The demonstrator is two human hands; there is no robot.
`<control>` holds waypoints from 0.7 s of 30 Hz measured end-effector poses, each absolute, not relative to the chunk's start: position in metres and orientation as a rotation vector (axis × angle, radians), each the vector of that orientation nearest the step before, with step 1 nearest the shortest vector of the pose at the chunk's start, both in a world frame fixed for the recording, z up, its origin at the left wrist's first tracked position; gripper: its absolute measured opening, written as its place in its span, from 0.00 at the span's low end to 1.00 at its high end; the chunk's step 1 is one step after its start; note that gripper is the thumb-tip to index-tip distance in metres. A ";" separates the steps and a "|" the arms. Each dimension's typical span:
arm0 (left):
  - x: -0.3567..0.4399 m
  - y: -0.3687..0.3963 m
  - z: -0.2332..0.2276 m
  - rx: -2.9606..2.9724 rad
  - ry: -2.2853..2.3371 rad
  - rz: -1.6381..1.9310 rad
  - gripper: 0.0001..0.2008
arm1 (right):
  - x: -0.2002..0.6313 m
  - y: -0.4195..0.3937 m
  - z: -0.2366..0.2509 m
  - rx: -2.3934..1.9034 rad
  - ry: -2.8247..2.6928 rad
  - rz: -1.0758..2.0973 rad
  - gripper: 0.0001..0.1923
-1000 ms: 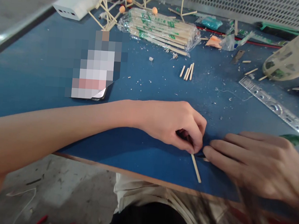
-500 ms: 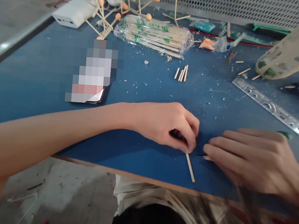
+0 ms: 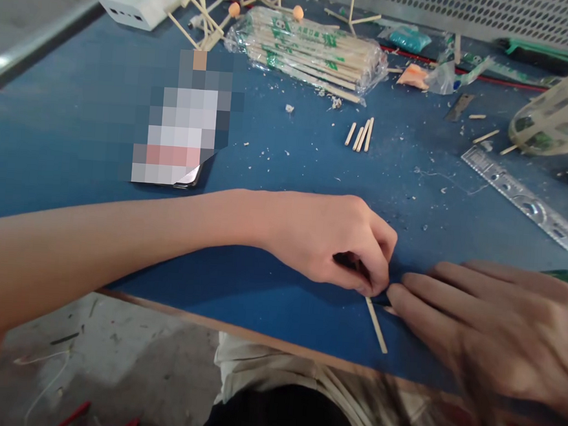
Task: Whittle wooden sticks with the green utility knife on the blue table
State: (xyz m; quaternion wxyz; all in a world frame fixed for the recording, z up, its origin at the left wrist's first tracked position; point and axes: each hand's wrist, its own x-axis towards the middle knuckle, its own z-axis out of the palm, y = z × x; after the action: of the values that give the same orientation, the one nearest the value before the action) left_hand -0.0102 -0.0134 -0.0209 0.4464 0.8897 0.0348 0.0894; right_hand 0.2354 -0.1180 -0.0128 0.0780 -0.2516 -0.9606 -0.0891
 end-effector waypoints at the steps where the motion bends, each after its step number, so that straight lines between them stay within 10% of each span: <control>1: -0.010 -0.014 -0.021 2.200 0.089 0.222 0.07 | 0.236 -0.117 -0.013 -0.745 -2.886 -0.261 0.13; 21: -0.009 -0.013 -0.021 2.244 0.050 0.220 0.08 | 0.242 -0.105 -0.020 -0.656 -2.801 -0.249 0.03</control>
State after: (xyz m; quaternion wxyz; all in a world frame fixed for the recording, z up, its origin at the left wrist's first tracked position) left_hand -0.0086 -0.0128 -0.0213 0.4286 0.8990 0.0201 0.0879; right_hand 0.2416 -0.1051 -0.0200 0.1269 -0.2253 -0.9622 -0.0857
